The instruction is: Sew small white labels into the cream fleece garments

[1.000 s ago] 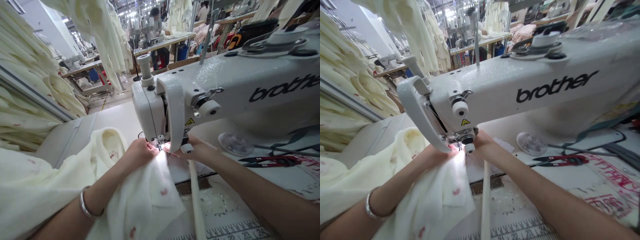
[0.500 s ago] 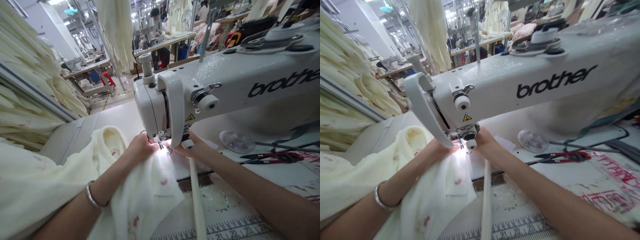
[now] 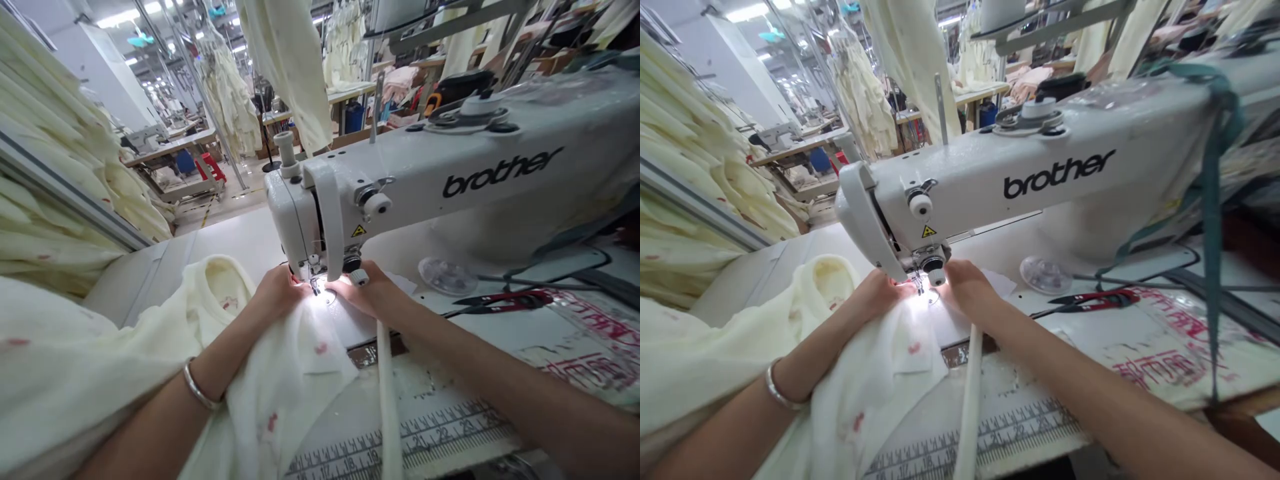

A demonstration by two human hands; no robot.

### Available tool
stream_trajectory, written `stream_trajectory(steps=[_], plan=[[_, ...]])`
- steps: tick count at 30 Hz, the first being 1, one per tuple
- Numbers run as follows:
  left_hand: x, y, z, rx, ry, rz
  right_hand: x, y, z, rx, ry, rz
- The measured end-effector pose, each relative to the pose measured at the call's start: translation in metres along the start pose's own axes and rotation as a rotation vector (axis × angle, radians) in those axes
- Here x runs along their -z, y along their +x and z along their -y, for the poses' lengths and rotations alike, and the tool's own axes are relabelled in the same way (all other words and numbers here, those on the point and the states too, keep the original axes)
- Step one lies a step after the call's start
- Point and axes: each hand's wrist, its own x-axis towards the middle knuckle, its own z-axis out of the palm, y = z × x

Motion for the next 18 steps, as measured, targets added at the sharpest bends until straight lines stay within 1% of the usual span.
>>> stream_trajectory(steps=[4, 6, 8, 9, 10, 12, 13, 14, 16, 18], plan=[[0.0, 0.002, 0.001, -0.004, 0.028, -0.019, 0.002, 0.0, 0.0, 0.045, -0.081, -0.014], [-0.001, 0.003, 0.001, 0.005, 0.035, -0.03, 0.006, -0.01, 0.002, 0.081, -0.125, -0.039], [-0.002, 0.003, 0.001, 0.016, 0.033, -0.034, 0.008, -0.028, 0.005, 0.119, -0.179, -0.077], [-0.002, 0.003, 0.001, 0.016, 0.028, -0.032, 0.008, -0.038, 0.007, 0.179, -0.207, -0.139], [-0.002, 0.004, 0.001, 0.012, 0.021, -0.03, 0.006, -0.048, 0.008, 0.277, -0.22, -0.217], [-0.002, 0.005, 0.002, -0.006, 0.005, -0.023, 0.001, -0.063, 0.011, 0.54, -0.208, -0.351], [-0.003, 0.006, 0.003, -0.018, -0.002, -0.023, -0.003, -0.068, 0.013, 0.661, -0.191, -0.387], [-0.003, 0.007, 0.005, -0.03, -0.008, -0.023, -0.005, -0.071, 0.015, 0.739, -0.171, -0.39], [-0.005, 0.008, 0.008, -0.052, -0.023, -0.029, -0.009, -0.072, 0.018, 0.758, -0.153, -0.343], [-0.007, 0.009, 0.011, -0.065, -0.047, -0.045, -0.01, -0.073, 0.022, 0.724, -0.166, -0.375]])
